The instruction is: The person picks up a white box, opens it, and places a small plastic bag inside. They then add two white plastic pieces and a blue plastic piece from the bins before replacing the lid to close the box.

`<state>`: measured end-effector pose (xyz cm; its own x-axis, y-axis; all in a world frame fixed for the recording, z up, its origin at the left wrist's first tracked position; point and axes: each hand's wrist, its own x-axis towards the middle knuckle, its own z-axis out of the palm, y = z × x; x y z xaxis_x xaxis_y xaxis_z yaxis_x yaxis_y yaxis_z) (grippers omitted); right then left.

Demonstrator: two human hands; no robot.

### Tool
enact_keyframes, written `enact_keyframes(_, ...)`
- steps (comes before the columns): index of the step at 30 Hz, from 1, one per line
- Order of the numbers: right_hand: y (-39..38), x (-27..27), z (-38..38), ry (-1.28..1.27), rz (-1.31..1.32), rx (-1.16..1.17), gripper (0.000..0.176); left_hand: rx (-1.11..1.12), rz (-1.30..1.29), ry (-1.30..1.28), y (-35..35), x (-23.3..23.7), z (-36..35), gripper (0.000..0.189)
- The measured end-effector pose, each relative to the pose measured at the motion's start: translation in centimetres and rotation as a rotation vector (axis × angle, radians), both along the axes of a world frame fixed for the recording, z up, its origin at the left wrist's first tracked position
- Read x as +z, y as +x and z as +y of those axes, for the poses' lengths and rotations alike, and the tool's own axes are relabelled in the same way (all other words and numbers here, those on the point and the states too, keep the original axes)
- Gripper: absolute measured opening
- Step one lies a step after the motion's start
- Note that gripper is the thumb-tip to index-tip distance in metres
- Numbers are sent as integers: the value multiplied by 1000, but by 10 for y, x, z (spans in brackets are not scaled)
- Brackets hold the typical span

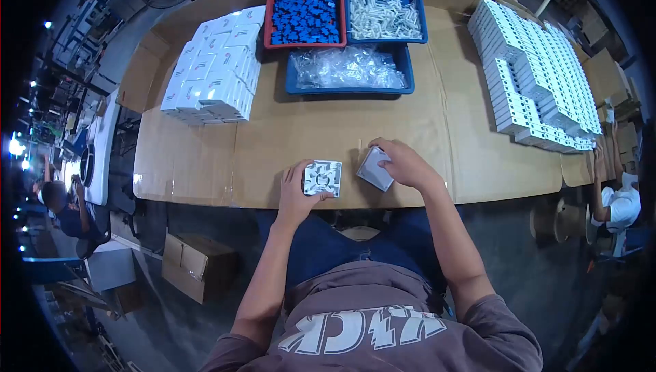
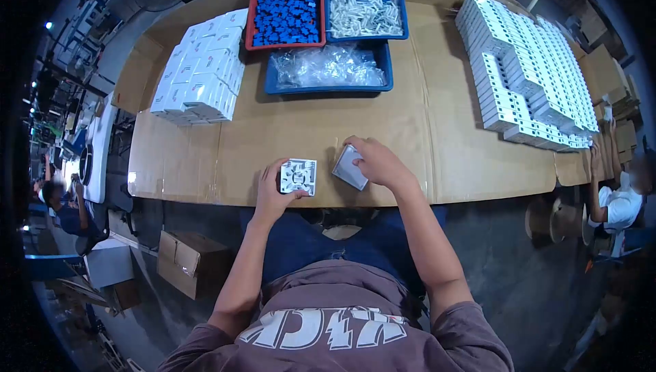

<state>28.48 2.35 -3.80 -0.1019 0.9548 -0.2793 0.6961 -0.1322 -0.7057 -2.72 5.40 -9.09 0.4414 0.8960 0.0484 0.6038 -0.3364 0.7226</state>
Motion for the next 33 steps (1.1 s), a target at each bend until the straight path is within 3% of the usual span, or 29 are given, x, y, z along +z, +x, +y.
enact_keyframes(3,-1,-12,8,237,-52,63,49,13,9,122,-6,0,-3,107)
enact_keyframes(6,-10,-24,4,489,-113,-91,45,-20,67,178,-8,0,-3,109)
enact_keyframes(9,-16,-27,-18,457,-218,-130,45,-9,125,160,-9,-5,-4,107)
enact_keyframes(13,-6,-43,-41,386,-144,-93,45,1,130,222,-4,-15,0,101)
enact_keyframes(17,0,-53,-57,363,-202,-70,45,-7,3,215,-1,-23,9,100)
enact_keyframes(25,3,-71,-63,351,-164,-54,46,80,32,347,-3,-35,2,102)
enact_keyframes(33,4,-73,-67,287,-135,-49,45,79,-3,319,-3,-33,0,99)
